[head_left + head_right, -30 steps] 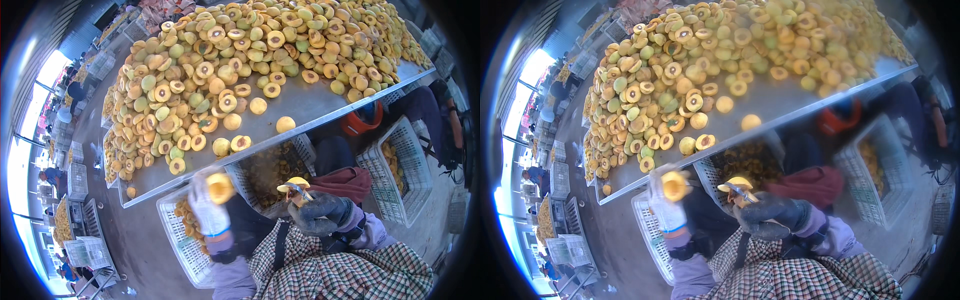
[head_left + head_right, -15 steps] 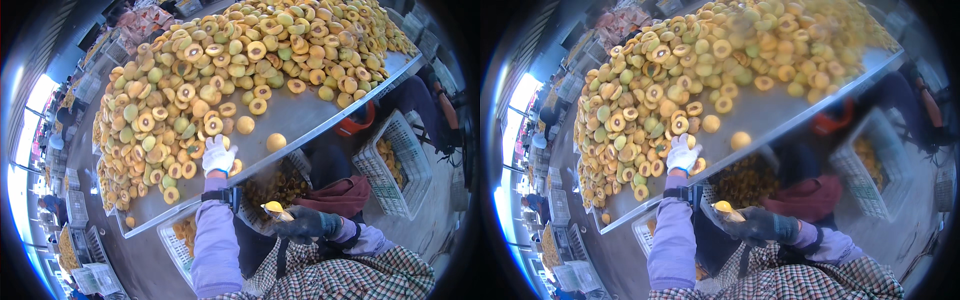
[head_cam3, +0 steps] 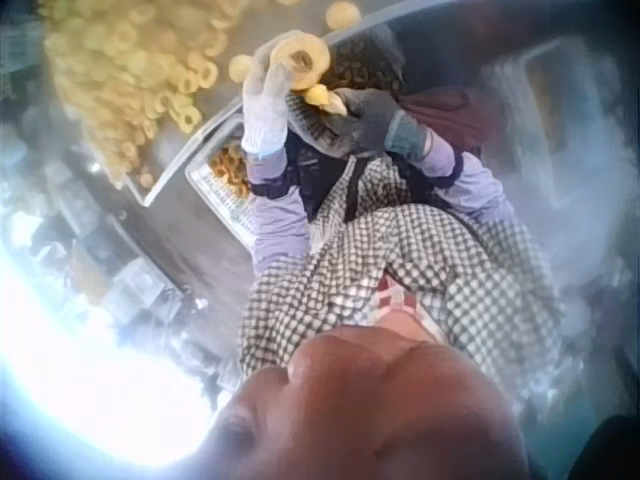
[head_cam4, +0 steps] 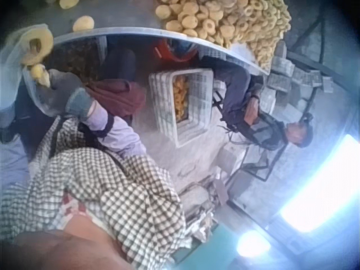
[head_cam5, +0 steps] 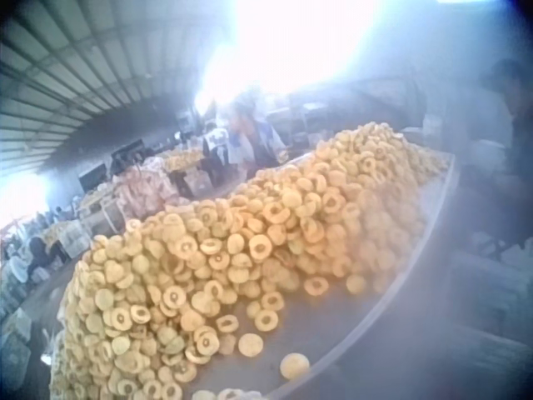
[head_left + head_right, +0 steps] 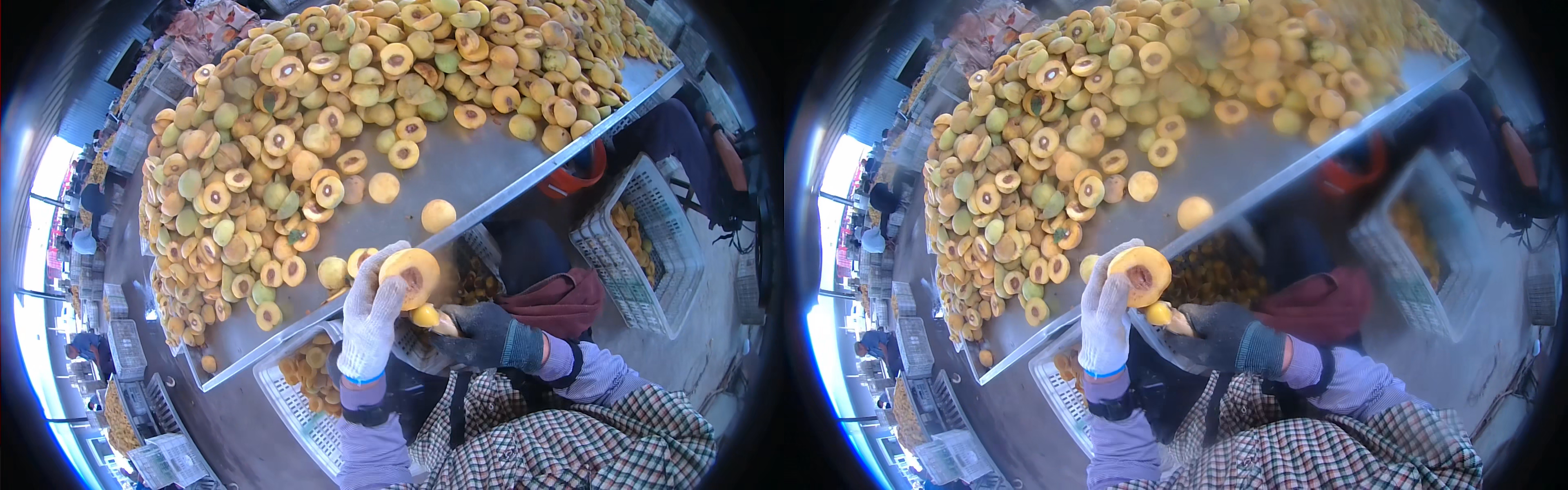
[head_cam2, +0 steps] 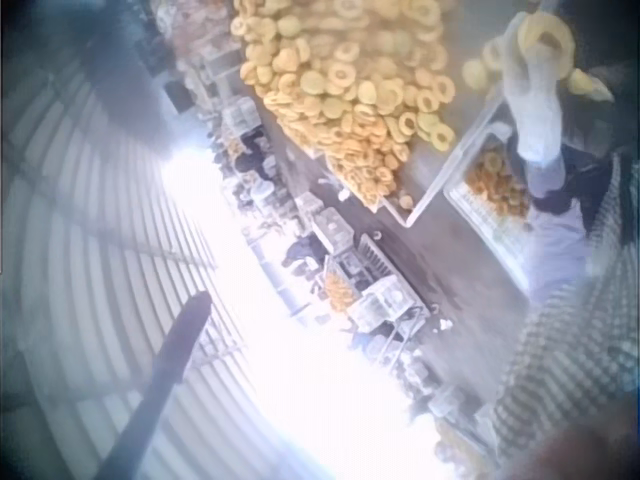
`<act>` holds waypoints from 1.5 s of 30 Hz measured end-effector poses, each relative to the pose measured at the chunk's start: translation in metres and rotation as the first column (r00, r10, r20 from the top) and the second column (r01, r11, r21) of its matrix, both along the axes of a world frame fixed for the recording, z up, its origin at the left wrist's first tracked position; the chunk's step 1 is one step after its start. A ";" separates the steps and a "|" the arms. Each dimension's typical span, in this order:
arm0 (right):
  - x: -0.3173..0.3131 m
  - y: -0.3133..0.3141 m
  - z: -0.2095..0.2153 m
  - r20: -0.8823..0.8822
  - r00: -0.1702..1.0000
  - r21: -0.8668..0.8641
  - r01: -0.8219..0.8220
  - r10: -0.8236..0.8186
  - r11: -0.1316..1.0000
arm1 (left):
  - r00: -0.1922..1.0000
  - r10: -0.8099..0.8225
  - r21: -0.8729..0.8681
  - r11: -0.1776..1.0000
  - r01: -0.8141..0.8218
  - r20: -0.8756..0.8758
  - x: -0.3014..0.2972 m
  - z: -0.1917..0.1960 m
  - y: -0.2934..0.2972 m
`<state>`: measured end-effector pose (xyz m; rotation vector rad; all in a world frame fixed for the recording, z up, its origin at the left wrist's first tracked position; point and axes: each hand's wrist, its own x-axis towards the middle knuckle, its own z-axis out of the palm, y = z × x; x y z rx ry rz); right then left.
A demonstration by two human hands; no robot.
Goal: The person sits at a metal table and uses a small tool to remove pits from apricots, placing the pitted fruit halves into a white plastic crate.
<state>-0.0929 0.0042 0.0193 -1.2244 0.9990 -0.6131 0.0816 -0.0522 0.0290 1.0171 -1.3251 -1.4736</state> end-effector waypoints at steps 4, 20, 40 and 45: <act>0.000 0.011 0.009 0.180 0.977 0.005 0.114 -0.113 0.993 | 0.972 0.177 0.174 0.973 -0.149 -0.156 0.015 -0.021 0.005; 0.006 0.028 0.014 0.052 0.983 -0.303 0.186 -0.179 0.935 | 0.948 0.297 -0.170 0.946 -0.275 0.114 -0.029 0.011 0.053; -0.012 0.024 0.030 0.277 0.960 0.345 -0.076 -0.024 0.935 | 0.990 -0.138 0.154 0.979 0.133 0.028 -0.023 0.046 0.025; -0.021 0.022 0.028 0.413 0.911 0.402 -0.189 0.007 0.896 | 0.948 0.281 -0.351 0.911 -0.215 0.150 -0.047 0.023 0.063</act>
